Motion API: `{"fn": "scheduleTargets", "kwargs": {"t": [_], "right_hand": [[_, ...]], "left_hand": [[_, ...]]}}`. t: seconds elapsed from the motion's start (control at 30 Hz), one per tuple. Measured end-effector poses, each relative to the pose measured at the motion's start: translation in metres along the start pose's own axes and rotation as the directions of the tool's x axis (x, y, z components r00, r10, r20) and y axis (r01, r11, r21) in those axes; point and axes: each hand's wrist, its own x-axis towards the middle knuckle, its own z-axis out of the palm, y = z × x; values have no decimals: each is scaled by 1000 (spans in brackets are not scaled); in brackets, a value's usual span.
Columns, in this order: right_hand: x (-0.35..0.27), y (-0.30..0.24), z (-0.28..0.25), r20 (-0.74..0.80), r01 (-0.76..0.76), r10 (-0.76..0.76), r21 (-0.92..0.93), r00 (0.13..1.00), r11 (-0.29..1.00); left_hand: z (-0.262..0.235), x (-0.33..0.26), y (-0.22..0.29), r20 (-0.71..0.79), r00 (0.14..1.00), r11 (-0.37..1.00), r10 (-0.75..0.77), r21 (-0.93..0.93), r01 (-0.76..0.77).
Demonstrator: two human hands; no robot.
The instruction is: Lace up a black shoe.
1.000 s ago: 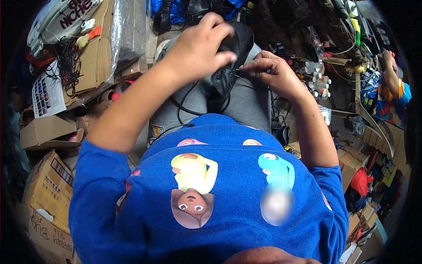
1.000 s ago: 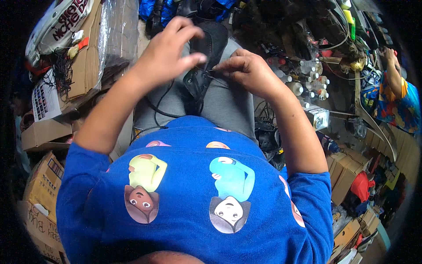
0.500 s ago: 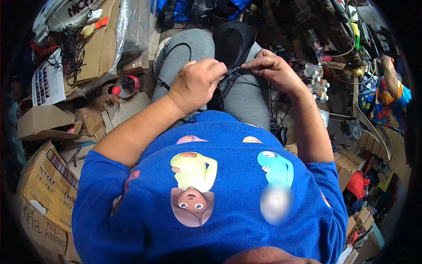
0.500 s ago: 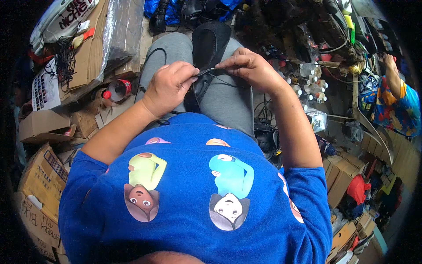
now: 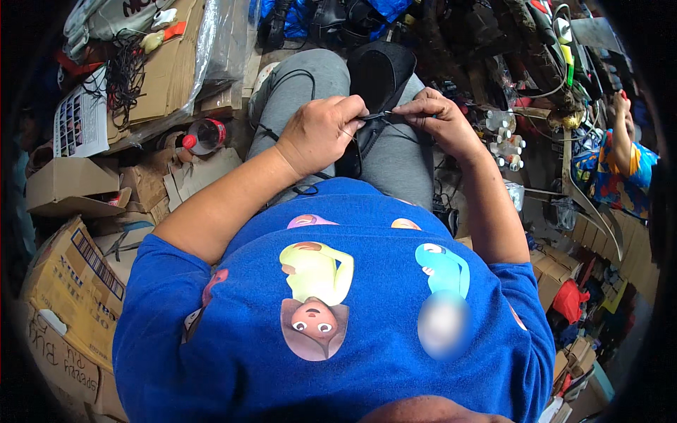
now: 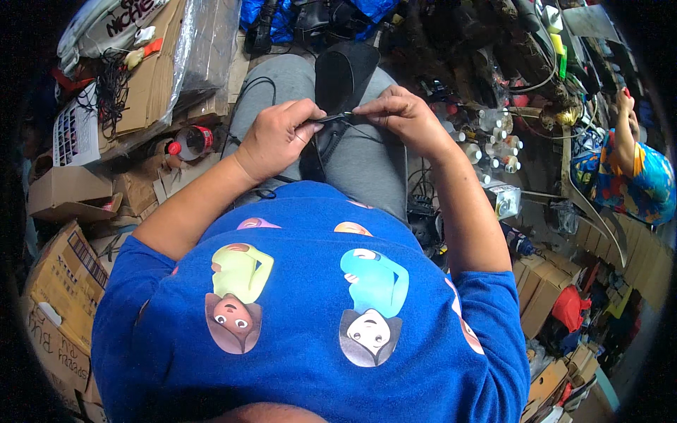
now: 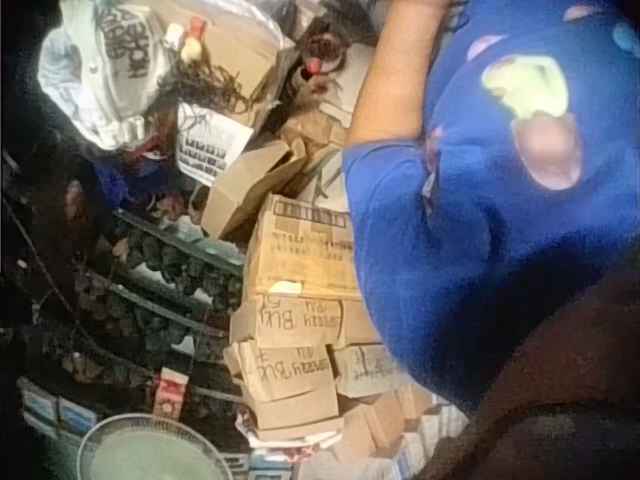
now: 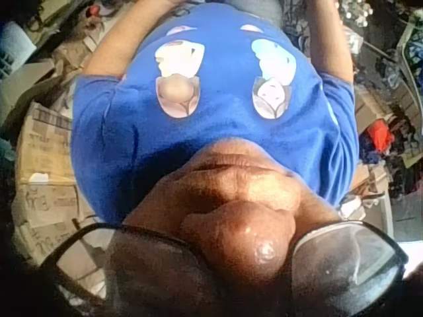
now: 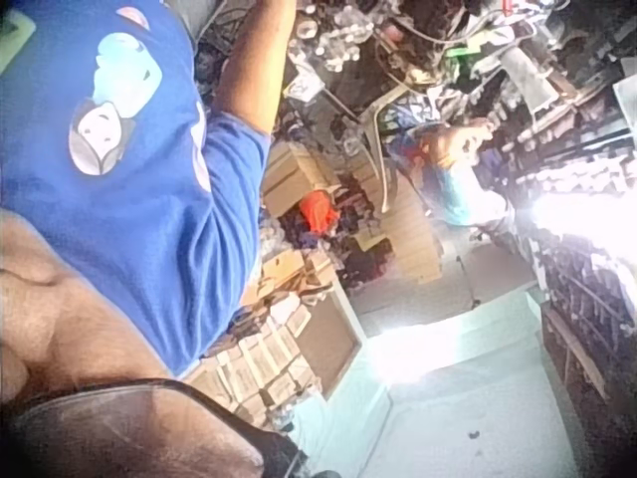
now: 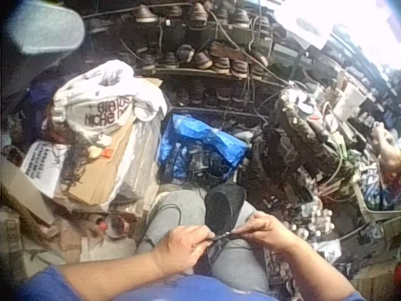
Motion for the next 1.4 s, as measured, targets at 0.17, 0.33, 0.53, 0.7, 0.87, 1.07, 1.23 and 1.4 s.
{"fn": "scheduleTargets", "kwargs": {"t": [0.17,0.33,0.53,0.7,0.87,1.07,1.23,1.4], "right_hand": [[-1,3,5,-31,-41,42,31,999,999],[-1,-4,23,-162,23,-26,-22,986,1000],[-16,-25,24,-200,92,-166,-333,966,939],[-29,-29,43,-207,101,-244,-531,947,841],[-33,-28,53,-216,72,-281,-661,935,747],[-30,-28,38,-161,80,-210,-578,964,812],[-32,-31,37,-158,69,-209,-616,965,784],[-28,-29,36,-170,69,-209,-594,963,802]], "left_hand": [[0,1,-1,30,997,996,-71,-48,73],[1,3,2,45,998,995,-55,-77,58],[-31,8,8,5,999,997,38,72,-38],[-66,0,5,-65,996,990,-67,123,74],[-53,-15,9,38,998,957,-54,288,41],[-39,7,7,4,1000,877,-8,481,5],[-52,8,12,165,982,877,-89,481,-1],[-36,19,5,21,999,907,49,418,-54]]}}
